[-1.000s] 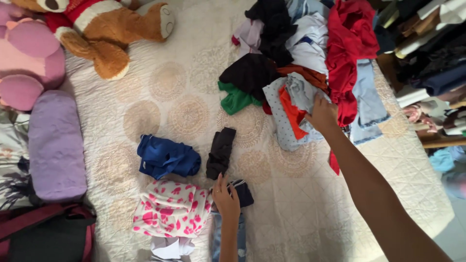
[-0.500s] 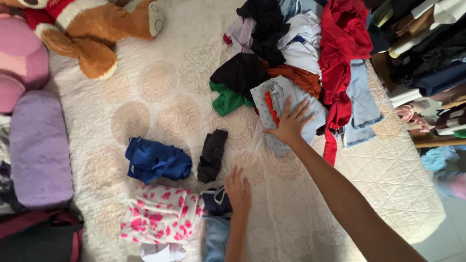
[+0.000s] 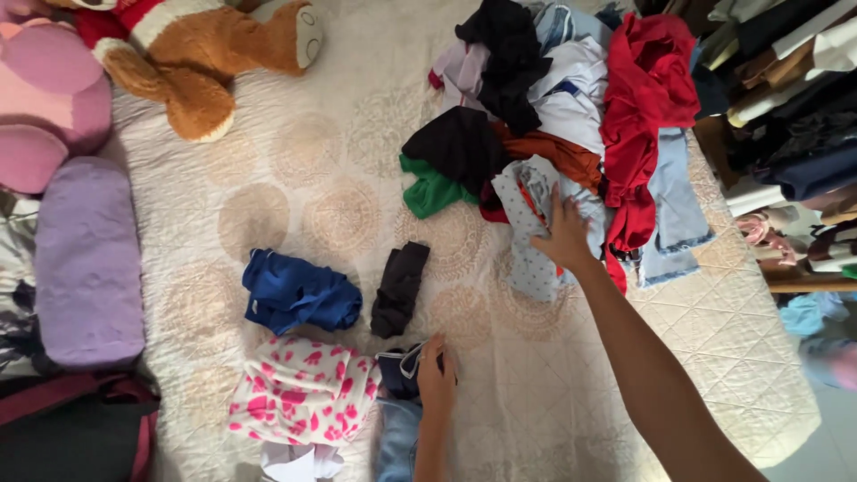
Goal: Folding a variety of clothes on a bed.
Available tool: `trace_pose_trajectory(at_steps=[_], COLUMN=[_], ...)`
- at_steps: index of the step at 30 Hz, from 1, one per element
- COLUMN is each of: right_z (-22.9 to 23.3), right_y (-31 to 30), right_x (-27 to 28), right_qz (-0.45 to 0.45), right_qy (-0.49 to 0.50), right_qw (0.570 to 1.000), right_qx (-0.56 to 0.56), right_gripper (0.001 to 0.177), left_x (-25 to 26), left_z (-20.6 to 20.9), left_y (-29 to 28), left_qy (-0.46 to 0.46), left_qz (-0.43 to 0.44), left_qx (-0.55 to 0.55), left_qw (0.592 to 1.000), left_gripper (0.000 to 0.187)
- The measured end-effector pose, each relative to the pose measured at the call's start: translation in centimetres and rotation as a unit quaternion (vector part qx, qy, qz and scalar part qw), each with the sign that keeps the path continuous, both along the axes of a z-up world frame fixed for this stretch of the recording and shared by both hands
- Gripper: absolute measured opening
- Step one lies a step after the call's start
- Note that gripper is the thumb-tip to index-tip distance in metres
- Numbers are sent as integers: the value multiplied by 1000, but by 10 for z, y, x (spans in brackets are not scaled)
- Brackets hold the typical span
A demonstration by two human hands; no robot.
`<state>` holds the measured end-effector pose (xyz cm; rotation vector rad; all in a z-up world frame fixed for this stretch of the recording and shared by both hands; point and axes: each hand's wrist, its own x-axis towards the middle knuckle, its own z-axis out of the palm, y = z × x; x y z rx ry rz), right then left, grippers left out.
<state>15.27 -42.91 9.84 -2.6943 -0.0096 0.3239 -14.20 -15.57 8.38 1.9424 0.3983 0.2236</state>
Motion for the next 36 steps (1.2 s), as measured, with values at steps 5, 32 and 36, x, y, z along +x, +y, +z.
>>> trace_pose_trajectory(at_steps=[5,32,36], right_z=[47,11,16], right_y=[69,-160,-206], right_x=[-13,-265,-356], right_qz=[-53,494,384], right_qy=[34,-86,-99], right_qw=[997,796,792], right_qx=[-42,-341,-464], right_gripper=[149,82,85], left_x=[-9,-57,-56], left_z=[18,53,53], left_y=[8,11,8], left_qy=[14,114,106], left_qz=[5,12,1], left_qx=[-41,-107,-102], left_qw=[999,988,989], left_gripper=[34,30,33])
